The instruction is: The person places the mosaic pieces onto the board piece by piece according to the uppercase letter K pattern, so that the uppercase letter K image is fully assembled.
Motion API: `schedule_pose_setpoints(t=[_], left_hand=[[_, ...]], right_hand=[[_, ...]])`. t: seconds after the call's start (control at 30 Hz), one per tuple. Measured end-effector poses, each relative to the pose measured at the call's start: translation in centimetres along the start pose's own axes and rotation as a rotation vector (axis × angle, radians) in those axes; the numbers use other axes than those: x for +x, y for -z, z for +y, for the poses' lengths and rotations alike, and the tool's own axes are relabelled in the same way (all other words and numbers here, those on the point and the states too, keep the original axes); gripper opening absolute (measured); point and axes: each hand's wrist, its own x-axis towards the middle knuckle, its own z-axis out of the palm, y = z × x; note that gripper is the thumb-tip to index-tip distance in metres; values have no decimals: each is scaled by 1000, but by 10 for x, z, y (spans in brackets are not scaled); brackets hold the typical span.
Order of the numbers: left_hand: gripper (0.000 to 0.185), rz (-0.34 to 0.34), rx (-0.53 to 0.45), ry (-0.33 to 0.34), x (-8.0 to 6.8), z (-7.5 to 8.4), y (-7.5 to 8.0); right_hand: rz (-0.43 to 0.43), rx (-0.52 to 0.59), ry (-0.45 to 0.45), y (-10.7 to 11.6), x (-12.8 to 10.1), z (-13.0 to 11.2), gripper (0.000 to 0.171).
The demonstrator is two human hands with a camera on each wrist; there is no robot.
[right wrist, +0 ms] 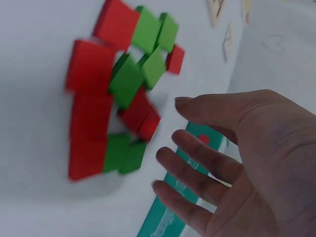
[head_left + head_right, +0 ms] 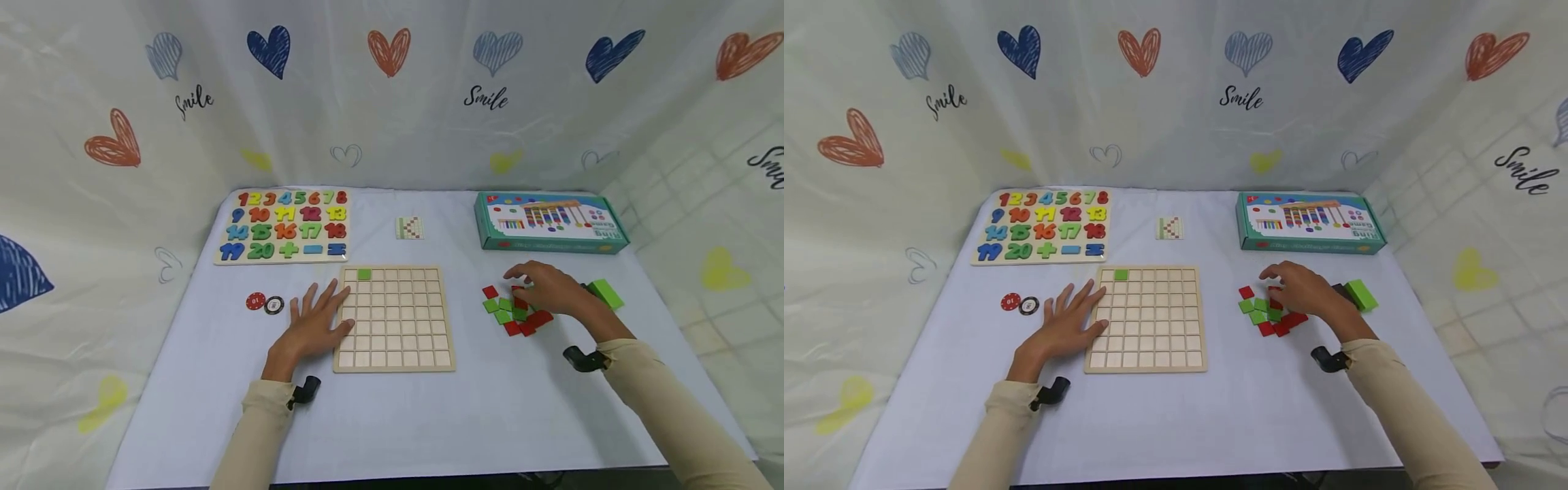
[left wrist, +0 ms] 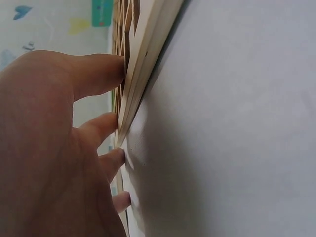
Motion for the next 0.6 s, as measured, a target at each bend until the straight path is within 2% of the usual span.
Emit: schedule_pose_setpoints(t=[0.2,0.43,0.6], left_hand=[[76,2,12,4,2,-2,-1],[75,10,1,-11,5,-7,-2],[75,24,-10,-17,6,-10,-5]], right_hand=[[-55,-105,-23,5,-12,22,49],[-95,-72,-66,7,-14,34,54],[-112,-32,-70,7,-10,39,51]])
